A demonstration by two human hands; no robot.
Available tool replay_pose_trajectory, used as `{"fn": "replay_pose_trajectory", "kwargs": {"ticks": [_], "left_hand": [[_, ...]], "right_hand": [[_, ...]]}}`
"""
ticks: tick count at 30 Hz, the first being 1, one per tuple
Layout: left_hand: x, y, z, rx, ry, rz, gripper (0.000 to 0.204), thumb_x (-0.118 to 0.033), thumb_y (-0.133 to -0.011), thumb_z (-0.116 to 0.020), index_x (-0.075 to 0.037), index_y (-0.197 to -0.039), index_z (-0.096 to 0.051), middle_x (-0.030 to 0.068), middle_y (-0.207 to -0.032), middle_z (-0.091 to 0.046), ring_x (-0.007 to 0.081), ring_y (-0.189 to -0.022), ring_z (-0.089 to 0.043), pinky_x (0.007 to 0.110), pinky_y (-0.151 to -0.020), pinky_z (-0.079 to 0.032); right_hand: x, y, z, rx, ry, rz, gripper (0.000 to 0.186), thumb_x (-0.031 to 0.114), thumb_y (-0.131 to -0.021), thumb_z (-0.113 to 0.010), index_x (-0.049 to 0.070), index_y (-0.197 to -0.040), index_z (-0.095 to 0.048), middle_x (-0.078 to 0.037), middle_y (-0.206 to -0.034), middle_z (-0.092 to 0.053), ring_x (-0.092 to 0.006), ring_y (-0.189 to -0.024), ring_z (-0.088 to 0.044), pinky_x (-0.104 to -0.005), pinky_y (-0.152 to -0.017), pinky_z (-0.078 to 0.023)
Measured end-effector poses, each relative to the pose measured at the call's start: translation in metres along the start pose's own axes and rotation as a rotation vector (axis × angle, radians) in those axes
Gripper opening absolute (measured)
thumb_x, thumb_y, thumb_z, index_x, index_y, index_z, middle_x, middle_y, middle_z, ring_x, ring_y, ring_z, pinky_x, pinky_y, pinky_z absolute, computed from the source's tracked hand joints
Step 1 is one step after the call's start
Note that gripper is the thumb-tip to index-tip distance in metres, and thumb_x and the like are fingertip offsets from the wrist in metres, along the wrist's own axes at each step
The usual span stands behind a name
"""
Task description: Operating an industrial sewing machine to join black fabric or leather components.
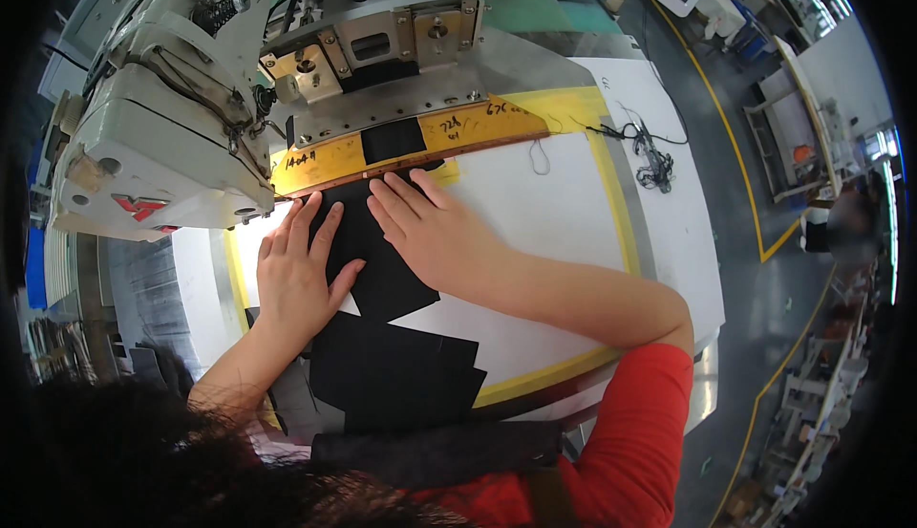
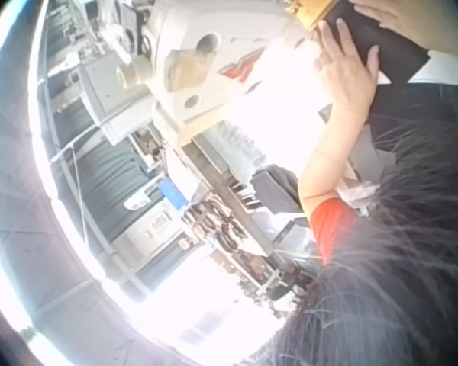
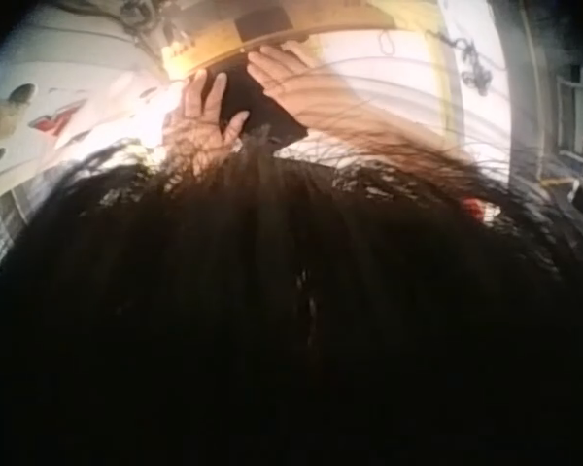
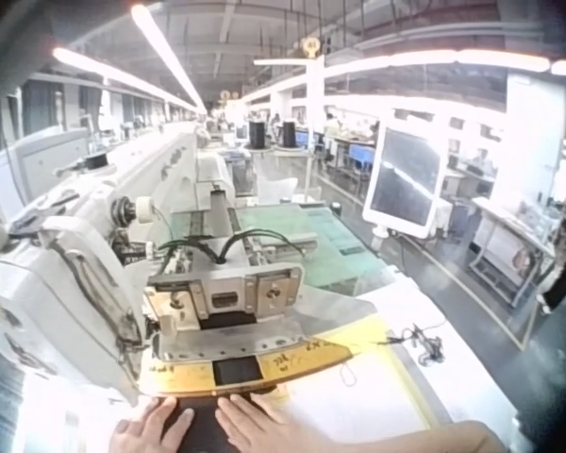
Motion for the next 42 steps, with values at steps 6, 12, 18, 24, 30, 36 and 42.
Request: {"fn": "replay_pose_trajectory", "kwargs": {"ticks": [6, 12, 18, 24, 30, 36, 42], "left_hand": [[-0.001, 0.001, -0.001, -0.022, -0.033, -0.009, 0.065, -0.044, -0.080, -0.070, -0.008, -0.132, -0.055, 0.0180, -0.138, -0.049, 0.0361, -0.123, -0.050, 0.043, -0.094, -0.042], [0.007, 0.006, 0.001, -0.012, 0.092, 0.017, 0.066, -0.040, -0.080, -0.070, -0.005, -0.133, -0.053, 0.0166, -0.143, -0.045, 0.0361, -0.131, -0.044, 0.045, -0.105, -0.036], [0.007, 0.009, 0.000, -0.009, 0.067, -0.001, 0.067, -0.045, -0.080, -0.069, -0.005, -0.132, -0.053, 0.0168, -0.137, -0.048, 0.0345, -0.125, -0.048, 0.044, -0.099, -0.038], [0.007, 0.009, 0.000, -0.038, 0.019, -0.006, 0.069, -0.049, -0.081, -0.068, -0.005, -0.131, -0.054, 0.0183, -0.133, -0.049, 0.0340, -0.121, -0.052, 0.042, -0.091, -0.044], [0.007, 0.010, -0.001, -0.035, 0.041, -0.013, 0.069, -0.048, -0.080, -0.069, -0.004, -0.131, -0.054, 0.0198, -0.133, -0.049, 0.0352, -0.120, -0.053, 0.042, -0.090, -0.046], [0.007, 0.010, -0.001, -0.039, 0.056, -0.017, 0.069, -0.047, -0.080, -0.069, -0.004, -0.131, -0.054, 0.0199, -0.133, -0.049, 0.0356, -0.120, -0.053, 0.042, -0.089, -0.046], [0.005, 0.009, 0.000, -0.044, 0.018, -0.031, 0.069, -0.047, -0.080, -0.069, -0.004, -0.132, -0.054, 0.0199, -0.132, -0.050, 0.0352, -0.119, -0.054, 0.042, -0.088, -0.046]], "right_hand": [[-0.001, -0.003, -0.009, 0.061, -0.069, -0.021, 0.046, 0.022, -0.095, -0.053, -0.005, -0.133, -0.048, -0.019, -0.141, -0.045, -0.0275, -0.132, -0.044, -0.0413, -0.113, -0.031], [-0.002, -0.004, -0.006, 0.052, -0.077, -0.055, 0.047, 0.021, -0.094, -0.056, -0.005, -0.132, -0.048, -0.019, -0.140, -0.044, -0.0278, -0.131, -0.045, -0.0410, -0.112, -0.031], [-0.004, -0.006, -0.006, 0.070, -0.070, -0.101, 0.048, 0.019, -0.092, -0.058, -0.003, -0.133, -0.047, -0.017, -0.141, -0.045, -0.0286, -0.130, -0.046, -0.0457, -0.111, -0.031], [-0.003, -0.006, 0.001, -0.006, -0.096, -0.071, 0.047, 0.018, -0.093, -0.055, -0.007, -0.132, -0.048, -0.021, -0.135, -0.049, -0.0311, -0.127, -0.048, -0.0465, -0.111, -0.031], [-0.004, -0.006, 0.005, -0.016, -0.089, -0.073, 0.046, 0.020, -0.092, -0.056, -0.006, -0.130, -0.050, -0.020, -0.132, -0.050, -0.0309, -0.126, -0.049, -0.0463, -0.111, -0.031], [-0.006, -0.006, 0.008, -0.028, -0.082, -0.051, 0.046, 0.021, -0.091, -0.059, -0.005, -0.128, -0.052, -0.018, -0.133, -0.051, -0.0296, -0.125, -0.050, -0.0457, -0.110, -0.032], [-0.007, -0.005, 0.007, -0.025, -0.101, -0.046, 0.046, 0.021, -0.091, -0.059, -0.005, -0.128, -0.052, -0.018, -0.132, -0.051, -0.0297, -0.125, -0.049, -0.0435, -0.110, -0.033]]}}
Point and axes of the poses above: each hand's wrist, its own y-axis away from the middle knuckle, its own z-axis out of the back of the hand, x = y × z, the point moved 10 cm from there along -y, towards the middle knuckle
